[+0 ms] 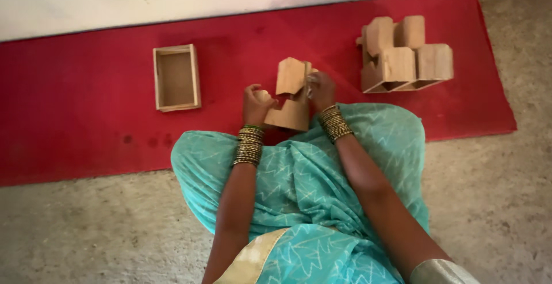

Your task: The person sits on the floor and wipes wooden puzzle pieces and an open wooden box one at a time using a small cloth or tissue, turning each piece over to clean its surfaces and setting cleaned pieces on the mat.

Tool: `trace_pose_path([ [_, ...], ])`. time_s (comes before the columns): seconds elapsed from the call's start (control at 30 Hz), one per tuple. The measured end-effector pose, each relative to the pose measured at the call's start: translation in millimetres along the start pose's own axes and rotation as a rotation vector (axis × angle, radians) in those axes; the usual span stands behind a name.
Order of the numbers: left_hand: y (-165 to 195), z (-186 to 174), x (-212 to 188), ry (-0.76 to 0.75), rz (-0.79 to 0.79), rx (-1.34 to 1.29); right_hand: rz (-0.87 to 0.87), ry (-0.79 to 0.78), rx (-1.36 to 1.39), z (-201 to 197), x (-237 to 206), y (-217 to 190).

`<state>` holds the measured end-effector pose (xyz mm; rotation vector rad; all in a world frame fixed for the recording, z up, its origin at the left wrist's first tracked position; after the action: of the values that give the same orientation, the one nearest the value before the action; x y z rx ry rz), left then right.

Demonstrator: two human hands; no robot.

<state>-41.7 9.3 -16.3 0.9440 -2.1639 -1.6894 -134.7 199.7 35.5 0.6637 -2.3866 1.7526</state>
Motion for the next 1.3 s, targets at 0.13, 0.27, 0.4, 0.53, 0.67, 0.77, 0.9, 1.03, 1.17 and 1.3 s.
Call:
trace_pose_path([
  [0.13, 4.8, -5.4, -2.9, 0.032, -0.038, 0.031, 0.33, 0.012, 0.03, 9.1, -4.4, 20.5],
  [0.27, 4.4, -5.8, 0.6, 0.016, -0.065, 0.041, 0.527, 0.063, 0.625, 28.4, -12.0, 25.2],
  [0.4, 7.2, -2.7, -3.0, -0.002, 0.017, 0.016, 0.58, -0.079, 0.902, 43.7, -15.1, 18.9],
  [0.53, 7.9, -2.6, -10.3, 0.013, 0.019, -0.14, 0.485, -0.292, 0.694, 46.2, -18.0, 16.6],
  [0.67, 14.0, -20.4, -10.2, 0.184, 0.026, -0.233, 0.392, -0.26, 0.29, 36.9, -20.1, 21.9],
  [0.77, 14.6, -36.2, -9.0, 0.34, -0.011, -0.229, 0.189, -0.138, 0.3, 31.2, -15.7, 12.4],
  [0.9, 18.5, -36.7, -8.5, 0.4, 0.014, -0.058, 0.164, -0.077, 0.302, 29.2, -14.9, 7.6],
  [1.03, 31.9, -15.5, -4.4, 0.129, 0.294, -0.311, 0.052, -0.038, 0.239, 25.1, -11.8, -2.3],
  [1.17, 21.8, 7.6, -1.7, -0.194, 0.141, -0.605, 0.156, 0.104, 0.176, 10.9, -15.0, 3.5],
  [1.3, 15.2, 13.8, -0.2, -0.278, 0.017, -0.637, 0.335, -0.061, 0.69, 34.0, -25.8, 5.4],
])
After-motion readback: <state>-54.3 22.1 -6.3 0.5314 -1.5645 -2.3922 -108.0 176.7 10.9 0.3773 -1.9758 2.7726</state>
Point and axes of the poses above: each hand's wrist, its own x-axis towards the middle knuckle, its own z-axis out of the palm, y = z × x, the point moved 6 cm from there along x, towards the middle knuckle, and after that the axes turned 15 degrees about -z, right-handed, at the moved point
